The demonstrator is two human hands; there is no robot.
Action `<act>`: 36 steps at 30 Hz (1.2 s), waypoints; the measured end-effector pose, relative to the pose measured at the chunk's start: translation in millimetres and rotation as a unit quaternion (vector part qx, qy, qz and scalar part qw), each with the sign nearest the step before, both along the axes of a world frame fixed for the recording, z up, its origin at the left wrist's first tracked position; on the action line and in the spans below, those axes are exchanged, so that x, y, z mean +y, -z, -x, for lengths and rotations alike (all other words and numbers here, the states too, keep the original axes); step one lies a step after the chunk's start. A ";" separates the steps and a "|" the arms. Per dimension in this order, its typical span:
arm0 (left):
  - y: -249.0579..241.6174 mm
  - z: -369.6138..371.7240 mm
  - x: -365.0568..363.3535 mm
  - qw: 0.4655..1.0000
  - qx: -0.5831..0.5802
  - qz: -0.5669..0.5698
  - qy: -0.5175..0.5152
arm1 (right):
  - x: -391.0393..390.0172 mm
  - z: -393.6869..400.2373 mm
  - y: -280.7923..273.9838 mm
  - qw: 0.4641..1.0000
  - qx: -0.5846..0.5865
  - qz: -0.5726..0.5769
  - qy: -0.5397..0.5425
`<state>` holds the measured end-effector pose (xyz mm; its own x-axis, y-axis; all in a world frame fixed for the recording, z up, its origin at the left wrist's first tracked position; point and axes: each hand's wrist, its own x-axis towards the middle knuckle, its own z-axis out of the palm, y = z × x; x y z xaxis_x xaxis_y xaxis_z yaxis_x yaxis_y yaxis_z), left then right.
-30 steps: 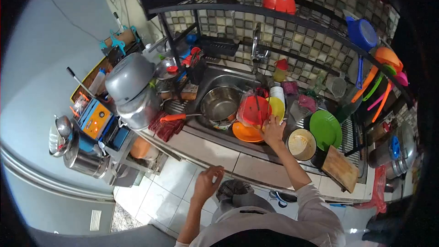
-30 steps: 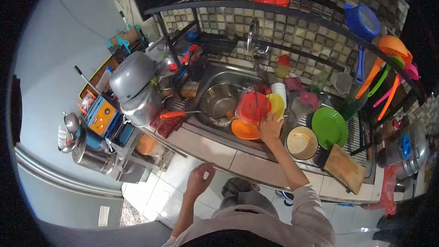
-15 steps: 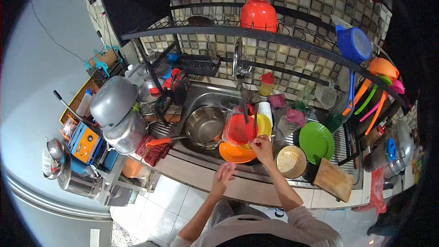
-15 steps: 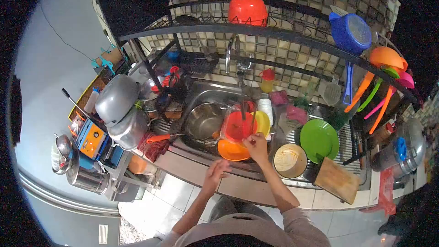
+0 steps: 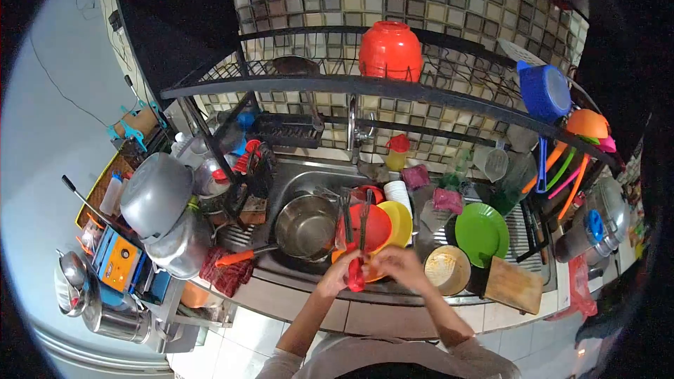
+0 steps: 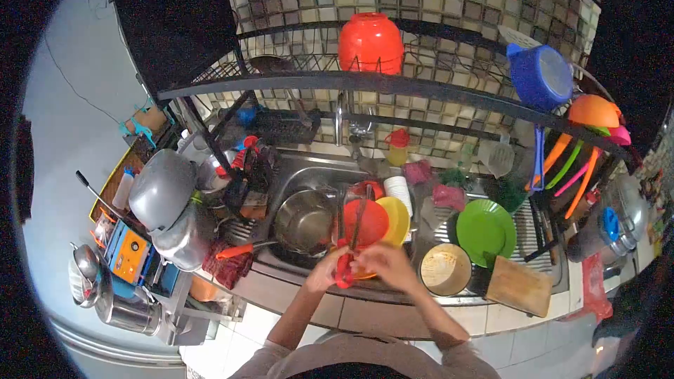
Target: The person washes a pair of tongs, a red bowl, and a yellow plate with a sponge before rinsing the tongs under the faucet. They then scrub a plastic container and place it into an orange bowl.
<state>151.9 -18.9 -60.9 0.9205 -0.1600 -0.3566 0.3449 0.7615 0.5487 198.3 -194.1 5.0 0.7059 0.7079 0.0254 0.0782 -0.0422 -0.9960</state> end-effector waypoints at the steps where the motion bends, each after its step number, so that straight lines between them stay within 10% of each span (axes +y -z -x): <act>1: -6.1 2.1 3.8 1.000 0.014 0.006 0.014 | -0.3 -23.1 1.1 0.999 -0.027 -0.035 0.019; 11: -16.4 10.1 30.2 0.964 -0.041 -0.263 -0.009 | 98.6 -242.2 32.5 0.923 -0.285 0.099 0.237; 14: -1.7 12.6 39.8 0.942 -0.067 -0.325 -0.054 | 129.5 -288.7 23.0 0.928 -0.151 0.285 0.185; 15: -19.7 14.9 39.6 0.940 -0.083 -0.326 -0.065 | 142.2 -306.2 41.5 0.958 -0.196 0.088 0.190; 19: -19.6 12.7 46.4 0.941 0.016 -0.329 -0.070 | 173.9 -327.9 29.0 0.944 0.012 0.215 0.251; 24: -5.5 6.2 59.0 0.992 0.066 -0.111 0.015 | 171.1 -331.5 56.5 0.902 -0.174 0.242 0.313; 36: -17.2 -4.5 48.6 0.990 0.046 -0.133 0.003 | 161.6 -362.4 110.3 0.835 -0.416 0.149 0.327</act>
